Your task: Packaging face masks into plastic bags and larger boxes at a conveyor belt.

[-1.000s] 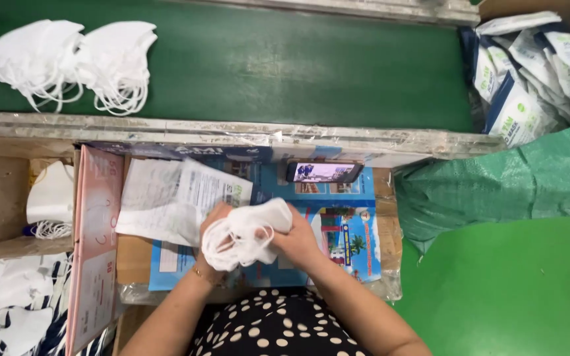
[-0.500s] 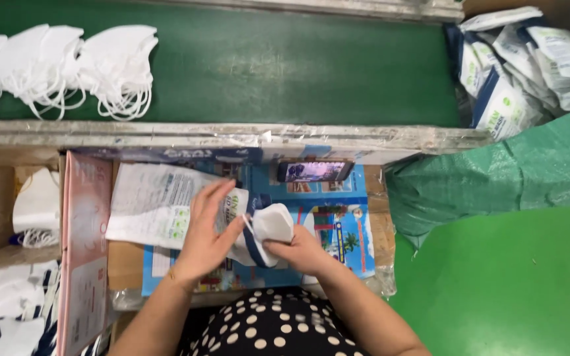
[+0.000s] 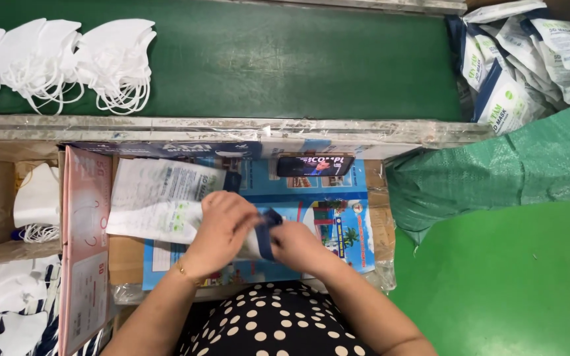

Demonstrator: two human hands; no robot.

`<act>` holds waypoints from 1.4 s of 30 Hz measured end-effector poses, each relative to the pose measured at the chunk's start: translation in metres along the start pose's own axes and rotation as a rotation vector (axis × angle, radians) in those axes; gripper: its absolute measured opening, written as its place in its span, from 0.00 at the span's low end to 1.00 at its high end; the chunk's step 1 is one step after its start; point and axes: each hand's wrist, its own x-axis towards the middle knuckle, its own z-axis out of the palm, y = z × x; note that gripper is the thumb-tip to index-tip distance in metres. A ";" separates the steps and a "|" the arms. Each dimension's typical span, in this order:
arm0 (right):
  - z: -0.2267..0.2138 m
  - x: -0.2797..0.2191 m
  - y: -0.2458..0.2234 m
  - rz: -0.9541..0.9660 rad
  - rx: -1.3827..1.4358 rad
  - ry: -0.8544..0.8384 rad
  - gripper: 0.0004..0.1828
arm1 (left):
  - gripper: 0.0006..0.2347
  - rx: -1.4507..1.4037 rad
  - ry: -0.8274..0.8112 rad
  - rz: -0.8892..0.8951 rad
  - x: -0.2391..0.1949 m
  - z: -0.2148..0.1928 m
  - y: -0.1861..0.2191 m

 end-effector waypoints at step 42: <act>-0.057 -0.028 -0.029 -0.420 0.246 0.433 0.06 | 0.05 -0.342 -0.115 -0.356 0.001 -0.021 0.009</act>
